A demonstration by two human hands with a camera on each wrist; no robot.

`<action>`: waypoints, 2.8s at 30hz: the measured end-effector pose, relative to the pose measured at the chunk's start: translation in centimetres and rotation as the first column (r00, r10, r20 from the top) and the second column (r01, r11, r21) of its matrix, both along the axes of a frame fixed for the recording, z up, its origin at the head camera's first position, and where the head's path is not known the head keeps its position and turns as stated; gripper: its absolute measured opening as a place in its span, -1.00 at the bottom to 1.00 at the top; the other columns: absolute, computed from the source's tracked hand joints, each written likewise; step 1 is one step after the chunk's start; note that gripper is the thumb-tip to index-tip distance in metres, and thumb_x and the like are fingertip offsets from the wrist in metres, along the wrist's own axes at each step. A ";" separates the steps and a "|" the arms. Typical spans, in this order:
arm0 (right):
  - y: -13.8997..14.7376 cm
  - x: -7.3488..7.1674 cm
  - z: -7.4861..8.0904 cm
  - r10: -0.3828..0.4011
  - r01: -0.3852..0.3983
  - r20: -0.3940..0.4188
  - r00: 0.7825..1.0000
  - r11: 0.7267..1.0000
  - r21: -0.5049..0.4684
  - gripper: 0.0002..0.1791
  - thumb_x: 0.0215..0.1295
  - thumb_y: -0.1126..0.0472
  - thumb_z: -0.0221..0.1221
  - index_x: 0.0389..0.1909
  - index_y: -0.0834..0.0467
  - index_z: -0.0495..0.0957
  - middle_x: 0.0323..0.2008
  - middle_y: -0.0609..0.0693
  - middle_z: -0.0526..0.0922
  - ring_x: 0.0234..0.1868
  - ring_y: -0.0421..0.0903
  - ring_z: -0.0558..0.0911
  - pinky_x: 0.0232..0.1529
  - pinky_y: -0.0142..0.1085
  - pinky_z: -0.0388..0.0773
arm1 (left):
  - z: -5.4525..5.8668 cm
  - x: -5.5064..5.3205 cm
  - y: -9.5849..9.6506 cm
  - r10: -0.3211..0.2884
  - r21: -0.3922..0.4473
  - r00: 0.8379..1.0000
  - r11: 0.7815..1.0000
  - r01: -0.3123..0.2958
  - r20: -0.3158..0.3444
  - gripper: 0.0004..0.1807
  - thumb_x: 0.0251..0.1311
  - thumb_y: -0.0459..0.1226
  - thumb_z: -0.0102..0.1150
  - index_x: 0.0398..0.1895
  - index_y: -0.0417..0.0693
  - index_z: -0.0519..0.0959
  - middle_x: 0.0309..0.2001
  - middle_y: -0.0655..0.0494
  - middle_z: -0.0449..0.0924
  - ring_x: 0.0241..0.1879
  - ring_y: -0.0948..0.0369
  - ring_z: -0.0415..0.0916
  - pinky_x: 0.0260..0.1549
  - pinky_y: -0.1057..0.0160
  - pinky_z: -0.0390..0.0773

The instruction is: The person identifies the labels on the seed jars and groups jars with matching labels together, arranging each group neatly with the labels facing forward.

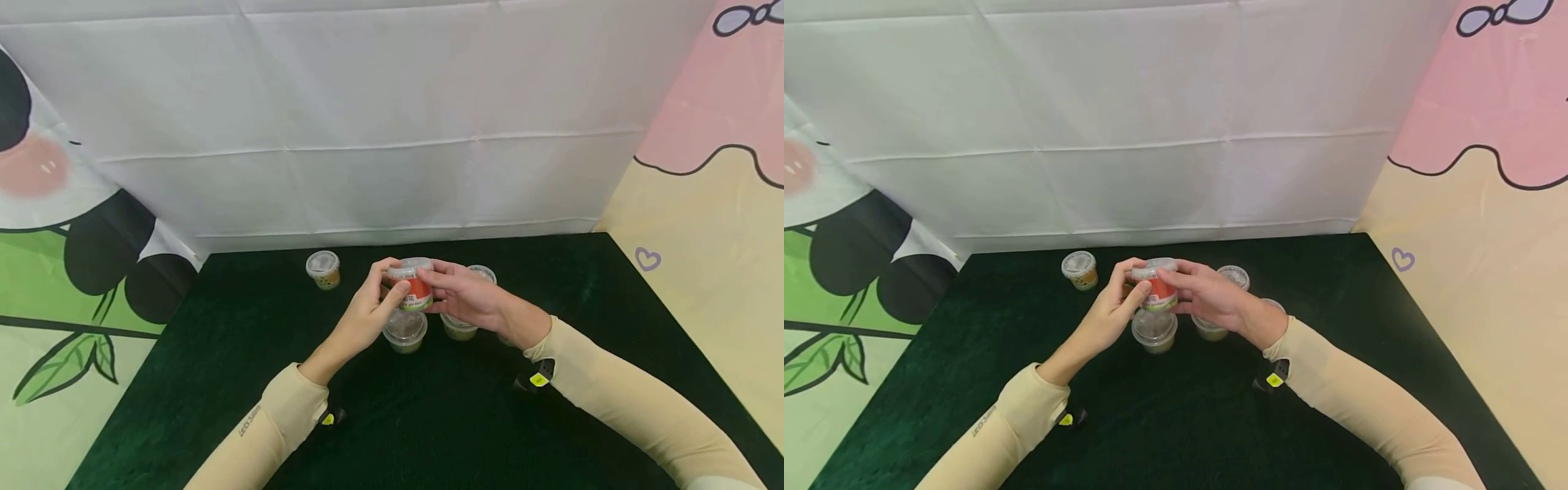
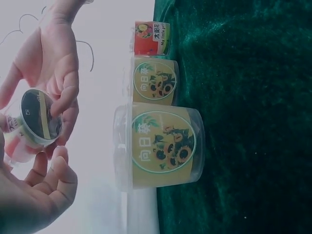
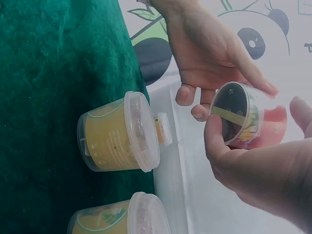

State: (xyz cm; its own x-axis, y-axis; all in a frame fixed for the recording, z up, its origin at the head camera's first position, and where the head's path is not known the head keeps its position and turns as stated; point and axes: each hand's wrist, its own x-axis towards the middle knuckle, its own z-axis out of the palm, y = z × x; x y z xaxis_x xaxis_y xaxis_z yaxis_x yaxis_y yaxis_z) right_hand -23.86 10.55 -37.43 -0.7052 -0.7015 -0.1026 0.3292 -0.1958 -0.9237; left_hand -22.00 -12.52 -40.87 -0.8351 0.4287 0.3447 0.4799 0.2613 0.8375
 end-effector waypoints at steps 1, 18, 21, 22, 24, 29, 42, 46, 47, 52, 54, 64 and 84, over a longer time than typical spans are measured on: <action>0.0 0.0 0.0 -0.005 0.005 0.001 1.000 1.000 0.000 -0.33 0.58 0.00 0.04 0.52 0.18 0.07 0.36 0.12 0.33 0.35 0.06 0.39 0.41 0.06 0.25 | 0.0 0.0 0.0 0.001 0.004 1.000 1.000 -0.001 -0.001 -0.54 0.59 -0.08 -0.09 0.43 0.13 0.14 0.11 -0.03 0.39 -0.11 0.09 0.50 -0.19 -0.06 0.61; -0.5 0.4 -0.2 -0.019 0.019 0.043 0.999 1.000 -0.008 -0.38 0.62 -0.03 -0.07 0.49 0.22 0.10 0.36 0.22 0.31 0.34 0.11 0.39 0.42 0.07 0.24 | -0.3 -0.2 0.0 0.041 0.014 0.997 0.999 -0.040 -0.065 -0.61 0.57 -0.09 -0.03 0.35 0.11 0.27 -0.03 0.05 0.44 -0.23 0.09 0.48 -0.31 0.14 0.58; -0.6 0.3 -0.2 -0.004 0.004 0.035 0.999 1.000 -0.012 -0.35 0.61 -0.07 -0.06 0.49 0.24 0.11 0.36 0.22 0.32 0.33 0.10 0.42 0.42 0.06 0.25 | 0.1 -0.1 -0.3 0.049 0.021 0.995 0.999 -0.048 -0.090 -0.64 0.56 -0.13 0.01 0.32 0.09 0.32 -0.03 0.07 0.45 -0.22 0.04 0.48 -0.31 0.15 0.57; -0.6 0.3 -0.2 0.003 -0.002 0.029 1.000 1.000 -0.014 -0.35 0.61 -0.08 -0.07 0.49 0.25 0.11 0.36 0.23 0.31 0.32 0.11 0.43 0.42 0.05 0.25 | 0.3 -0.1 -0.3 0.046 0.020 0.994 0.999 -0.044 -0.096 -0.65 0.56 -0.14 0.00 0.32 0.09 0.33 -0.03 0.07 0.45 -0.21 0.03 0.48 -0.30 0.16 0.57; -0.5 0.3 -0.2 0.013 -0.013 0.016 1.000 1.000 -0.019 -0.33 0.62 -0.11 -0.10 0.49 0.26 0.11 0.36 0.24 0.32 0.31 0.13 0.44 0.42 0.07 0.25 | 0.6 0.0 -0.5 0.038 0.018 0.994 0.999 -0.036 -0.100 -0.65 0.58 -0.15 -0.03 0.33 0.07 0.33 -0.02 0.07 0.44 -0.19 0.06 0.48 -0.25 0.15 0.60; -0.7 0.3 0.1 0.012 -0.012 -0.006 1.000 1.000 -0.026 -0.34 0.63 -0.14 -0.15 0.47 0.25 0.15 0.34 0.23 0.33 0.31 0.15 0.41 0.40 0.10 0.25 | 1.2 0.0 -1.2 0.026 0.062 0.995 0.998 -0.020 -0.096 -0.64 0.61 -0.18 -0.13 0.38 0.05 0.34 0.00 0.03 0.47 -0.19 0.14 0.51 -0.17 0.15 0.65; -0.9 0.2 0.1 0.003 -0.003 0.016 1.000 1.000 -0.020 -0.40 0.62 -0.17 -0.15 0.41 0.17 0.18 0.25 0.17 0.37 0.18 0.05 0.44 0.21 -0.11 0.44 | 1.5 -0.2 -1.9 0.030 0.081 0.998 0.996 -0.025 -0.062 -0.59 0.64 -0.19 -0.24 0.43 -0.04 0.32 -0.10 -0.03 0.45 -0.24 -0.16 0.47 -0.36 0.24 0.52; -1.0 0.2 -0.1 0.000 0.001 0.015 1.000 0.999 -0.047 -0.40 0.60 -0.13 -0.05 0.41 0.18 0.21 0.26 0.15 0.38 0.17 0.04 0.47 0.24 -0.14 0.44 | 1.5 -0.2 -1.9 0.042 0.089 0.997 0.995 -0.036 -0.070 -0.59 0.64 -0.19 -0.23 0.43 -0.03 0.32 -0.06 -0.02 0.47 -0.25 -0.09 0.47 -0.37 0.23 0.53; -1.0 0.2 -0.2 -0.001 0.002 0.010 1.000 0.999 -0.052 -0.40 0.59 -0.13 -0.02 0.41 0.19 0.22 0.26 0.14 0.38 0.17 0.04 0.48 0.25 -0.14 0.43 | 1.5 -0.2 -2.0 0.045 0.090 0.996 0.995 -0.038 -0.073 -0.59 0.64 -0.19 -0.23 0.43 -0.03 0.32 -0.05 -0.03 0.47 -0.25 -0.08 0.47 -0.37 0.22 0.53; -1.2 0.3 -0.2 -0.025 0.025 0.005 1.000 0.999 -0.039 -0.40 0.57 -0.10 0.03 0.41 0.20 0.23 0.25 0.12 0.39 0.17 0.01 0.47 0.27 -0.14 0.42 | 1.5 -0.1 -2.1 0.041 0.072 0.997 0.997 -0.036 -0.064 -0.59 0.63 -0.17 -0.21 0.43 0.00 0.31 0.01 -0.03 0.45 -0.20 0.00 0.49 -0.33 0.17 0.58; -1.2 0.3 -0.2 -0.033 0.033 0.005 0.999 0.999 -0.023 -0.40 0.58 -0.09 0.02 0.41 0.21 0.22 0.25 0.12 0.39 0.18 0.02 0.46 0.26 -0.15 0.42 | 1.4 -0.1 -2.2 0.037 0.061 0.998 0.998 -0.033 -0.057 -0.59 0.63 -0.15 -0.20 0.42 0.00 0.30 0.02 -0.01 0.43 -0.19 0.03 0.50 -0.31 0.16 0.59; -1.2 0.5 -0.3 -0.035 0.035 0.021 0.999 0.999 -0.027 -0.46 0.57 -0.08 0.03 0.37 0.16 0.29 0.24 0.11 0.40 0.16 0.02 0.47 0.26 -0.12 0.43 | 1.3 0.1 -2.2 0.035 0.049 0.999 0.998 -0.033 -0.036 -0.61 0.63 -0.11 -0.19 0.40 0.06 0.31 0.04 0.02 0.41 -0.18 0.08 0.49 -0.29 0.15 0.60; -1.2 0.5 -0.4 -0.029 0.029 0.018 0.999 0.999 -0.028 -0.50 0.59 -0.05 -0.02 0.35 0.16 0.29 0.25 0.12 0.39 0.17 0.03 0.47 0.30 -0.08 0.40 | 1.5 0.2 -2.1 0.041 0.035 0.999 0.999 -0.040 -0.033 -0.61 0.63 -0.16 -0.20 0.40 0.01 0.31 0.03 -0.02 0.42 -0.20 0.09 0.48 -0.29 0.16 0.59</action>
State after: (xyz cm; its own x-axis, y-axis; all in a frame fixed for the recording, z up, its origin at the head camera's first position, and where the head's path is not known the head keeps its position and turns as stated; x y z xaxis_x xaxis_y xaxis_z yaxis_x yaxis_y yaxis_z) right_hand -23.39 9.31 -37.84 -0.7236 -0.6835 -0.0961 0.3395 -0.2312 -0.9117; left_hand -21.84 -14.62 -39.35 -0.8391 0.3824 0.3869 0.4977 0.2524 0.8298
